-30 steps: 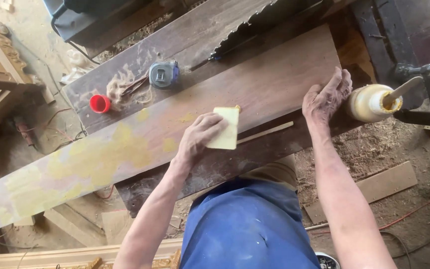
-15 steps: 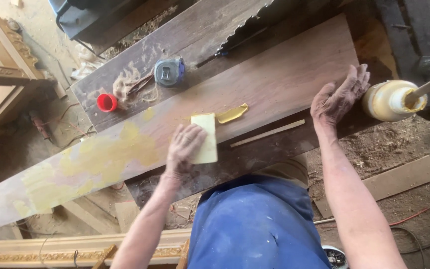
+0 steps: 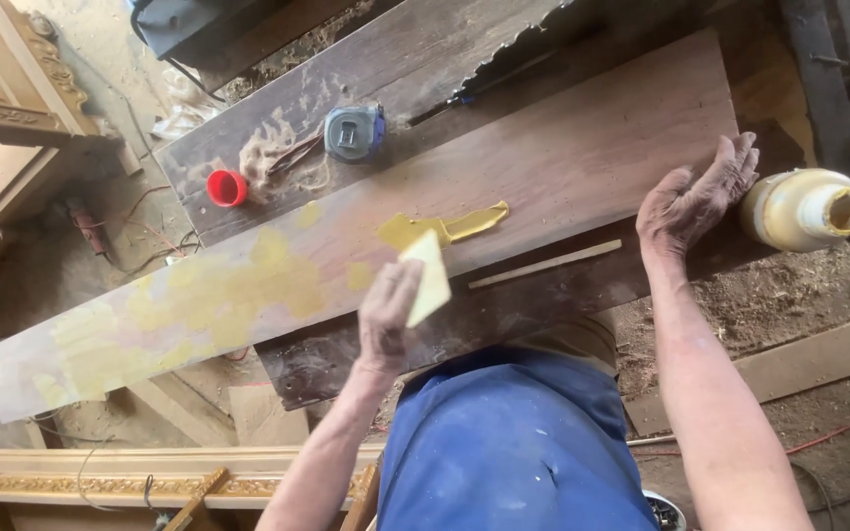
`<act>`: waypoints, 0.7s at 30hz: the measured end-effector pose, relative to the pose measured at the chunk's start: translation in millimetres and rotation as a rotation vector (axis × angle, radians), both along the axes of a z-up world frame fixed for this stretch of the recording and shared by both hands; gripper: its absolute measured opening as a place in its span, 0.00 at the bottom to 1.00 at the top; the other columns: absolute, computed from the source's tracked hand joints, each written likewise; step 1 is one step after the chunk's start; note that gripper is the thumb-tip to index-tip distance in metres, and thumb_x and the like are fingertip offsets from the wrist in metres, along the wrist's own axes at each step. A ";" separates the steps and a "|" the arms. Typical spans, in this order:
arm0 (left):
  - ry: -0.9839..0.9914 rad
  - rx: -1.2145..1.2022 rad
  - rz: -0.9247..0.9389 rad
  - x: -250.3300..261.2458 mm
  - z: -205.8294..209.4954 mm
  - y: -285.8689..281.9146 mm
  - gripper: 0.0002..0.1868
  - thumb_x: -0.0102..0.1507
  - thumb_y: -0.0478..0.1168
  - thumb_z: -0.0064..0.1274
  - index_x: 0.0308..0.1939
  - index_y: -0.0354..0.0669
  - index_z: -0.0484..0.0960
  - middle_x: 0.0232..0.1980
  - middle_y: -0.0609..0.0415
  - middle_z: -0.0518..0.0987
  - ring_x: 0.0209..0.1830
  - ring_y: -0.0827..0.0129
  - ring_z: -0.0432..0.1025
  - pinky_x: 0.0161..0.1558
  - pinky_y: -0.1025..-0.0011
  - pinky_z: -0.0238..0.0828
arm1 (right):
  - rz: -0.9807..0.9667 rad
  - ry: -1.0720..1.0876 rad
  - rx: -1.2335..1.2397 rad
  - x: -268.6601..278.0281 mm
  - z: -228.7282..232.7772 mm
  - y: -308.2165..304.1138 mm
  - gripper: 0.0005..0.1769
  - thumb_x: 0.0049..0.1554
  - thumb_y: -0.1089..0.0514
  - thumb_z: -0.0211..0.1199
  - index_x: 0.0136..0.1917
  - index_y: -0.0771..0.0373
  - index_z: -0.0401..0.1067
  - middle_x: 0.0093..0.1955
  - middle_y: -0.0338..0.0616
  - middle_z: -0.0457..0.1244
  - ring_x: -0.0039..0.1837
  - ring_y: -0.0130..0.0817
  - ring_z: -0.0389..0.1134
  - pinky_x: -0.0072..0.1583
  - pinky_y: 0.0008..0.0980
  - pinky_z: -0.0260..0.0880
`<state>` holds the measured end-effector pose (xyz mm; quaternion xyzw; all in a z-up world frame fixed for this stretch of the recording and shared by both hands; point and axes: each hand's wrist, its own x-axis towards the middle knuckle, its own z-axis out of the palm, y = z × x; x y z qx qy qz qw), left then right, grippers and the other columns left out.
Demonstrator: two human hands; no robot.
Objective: Applying and spreading wood filler onto a wooden plank using a spreader tool
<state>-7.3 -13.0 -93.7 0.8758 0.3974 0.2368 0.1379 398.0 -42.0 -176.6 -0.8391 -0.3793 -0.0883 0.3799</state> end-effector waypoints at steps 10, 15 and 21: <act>0.053 -0.025 0.021 24.4 -8.5 26.9 0.25 0.61 0.35 0.64 0.60 0.33 0.75 0.51 0.37 0.81 0.46 0.54 0.77 0.39 0.63 0.82 | 0.004 -0.022 -0.009 -0.8 3.1 2.1 0.39 0.70 0.39 0.34 0.69 0.76 0.66 0.75 0.72 0.54 0.77 0.72 0.49 0.76 0.63 0.47; 0.137 0.135 -0.036 37.7 10.7 9.4 0.18 0.67 0.33 0.55 0.60 0.29 0.74 0.59 0.35 0.76 0.57 0.44 0.75 0.60 0.53 0.79 | 0.013 -0.014 -0.008 -1.8 4.9 0.5 0.38 0.70 0.40 0.34 0.70 0.76 0.66 0.75 0.72 0.54 0.77 0.72 0.49 0.76 0.64 0.47; 0.019 0.058 0.083 16.4 -1.3 51.7 0.23 0.60 0.28 0.63 0.58 0.28 0.77 0.50 0.34 0.80 0.47 0.46 0.75 0.40 0.59 0.80 | 0.006 -0.026 -0.003 1.3 2.5 2.8 0.33 0.69 0.46 0.39 0.69 0.76 0.66 0.75 0.73 0.55 0.76 0.72 0.51 0.75 0.64 0.48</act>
